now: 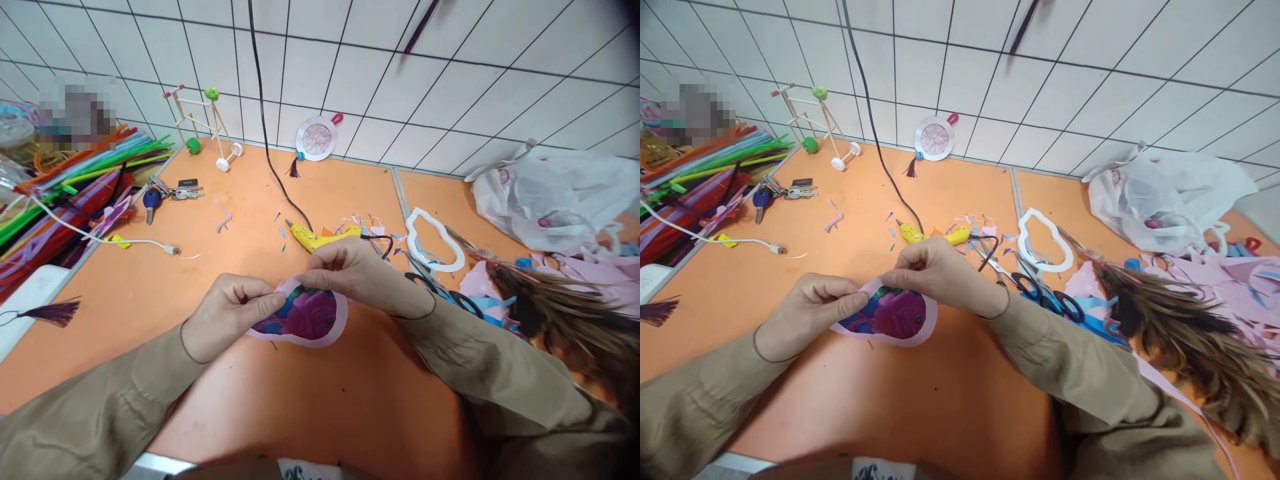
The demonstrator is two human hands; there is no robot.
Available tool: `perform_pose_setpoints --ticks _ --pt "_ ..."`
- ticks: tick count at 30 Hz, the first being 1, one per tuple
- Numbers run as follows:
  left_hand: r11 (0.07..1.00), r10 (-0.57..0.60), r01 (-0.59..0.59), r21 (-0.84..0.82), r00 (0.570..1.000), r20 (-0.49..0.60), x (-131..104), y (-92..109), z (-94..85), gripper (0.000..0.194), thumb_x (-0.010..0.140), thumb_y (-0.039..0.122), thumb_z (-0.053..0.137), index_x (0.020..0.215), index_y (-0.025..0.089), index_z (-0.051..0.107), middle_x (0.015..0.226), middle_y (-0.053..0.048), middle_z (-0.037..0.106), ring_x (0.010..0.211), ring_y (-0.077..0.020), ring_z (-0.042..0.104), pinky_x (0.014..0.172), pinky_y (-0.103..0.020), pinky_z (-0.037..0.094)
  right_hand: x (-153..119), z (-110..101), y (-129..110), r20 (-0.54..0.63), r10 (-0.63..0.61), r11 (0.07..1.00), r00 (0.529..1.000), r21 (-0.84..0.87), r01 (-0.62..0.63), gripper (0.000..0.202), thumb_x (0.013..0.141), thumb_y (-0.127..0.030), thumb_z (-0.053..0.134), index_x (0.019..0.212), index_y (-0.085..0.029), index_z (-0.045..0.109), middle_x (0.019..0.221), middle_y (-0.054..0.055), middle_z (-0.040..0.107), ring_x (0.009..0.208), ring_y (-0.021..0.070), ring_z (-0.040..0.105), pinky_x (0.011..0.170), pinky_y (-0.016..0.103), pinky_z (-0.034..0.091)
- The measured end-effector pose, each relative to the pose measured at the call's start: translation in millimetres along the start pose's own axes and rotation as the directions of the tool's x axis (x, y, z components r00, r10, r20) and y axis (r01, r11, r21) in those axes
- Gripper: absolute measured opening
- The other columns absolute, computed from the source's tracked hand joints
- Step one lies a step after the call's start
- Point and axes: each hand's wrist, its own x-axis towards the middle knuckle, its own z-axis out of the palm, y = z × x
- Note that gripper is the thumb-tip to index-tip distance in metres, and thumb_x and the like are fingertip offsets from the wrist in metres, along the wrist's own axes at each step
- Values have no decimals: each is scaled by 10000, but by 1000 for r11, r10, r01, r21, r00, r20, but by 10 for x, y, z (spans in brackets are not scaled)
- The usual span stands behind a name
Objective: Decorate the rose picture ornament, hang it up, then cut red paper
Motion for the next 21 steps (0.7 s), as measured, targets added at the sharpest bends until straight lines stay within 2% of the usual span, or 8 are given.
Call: perform_pose_setpoints --ticks 2,5,8,15,19,21 --pt "996 -41 43 -73 999 29 12 -13 5 331 764 445 708 630 143 718 544 -14 645 481 -112 548 474 -228 462 13 -11 2 17 14 1000 1000 17 -15 395 754 -471 693 582 -136 574 480 -44 500 455 54 418 423 192 328" --pt "976 -63 77 -203 995 75 22 -47 19 254 754 415 737 752 162 760 681 -38 728 578 -136 639 572 -249 529 30 -24 18 51 1 1000 999 4 -2 383 750 -459 695 594 -132 573 506 -43 498 480 56 417 442 195 334" --pt "962 -74 91 -258 994 75 24 -82 27 206 746 378 757 749 172 767 676 -26 731 573 -118 638 573 -223 524 42 -36 31 59 -23 997 998 -67 27 374 759 -452 688 601 -129 583 524 -38 497 505 61 419 460 199 336" --pt "972 -61 58 -230 998 -6 38 -65 86 229 723 381 770 792 163 762 711 -32 732 618 -128 637 613 -240 524 31 -33 33 41 -86 967 995 -235 94 395 821 -471 619 615 -134 595 534 -22 521 518 69 432 478 206 317" --pt "996 -19 10 -85 994 -109 33 -27 109 213 748 353 732 714 144 745 622 -20 683 556 -104 568 549 -214 469 -20 -52 21 84 -155 932 984 -318 174 253 848 -329 594 687 -138 629 593 -8 585 564 79 475 520 206 341" --pt "999 8 -12 -31 991 -137 23 -14 103 200 758 333 714 706 141 738 614 -15 666 557 -98 547 541 -205 452 -40 -76 9 108 -174 918 979 -342 201 224 844 -285 589 677 -139 617 581 -15 568 554 77 462 513 208 332"
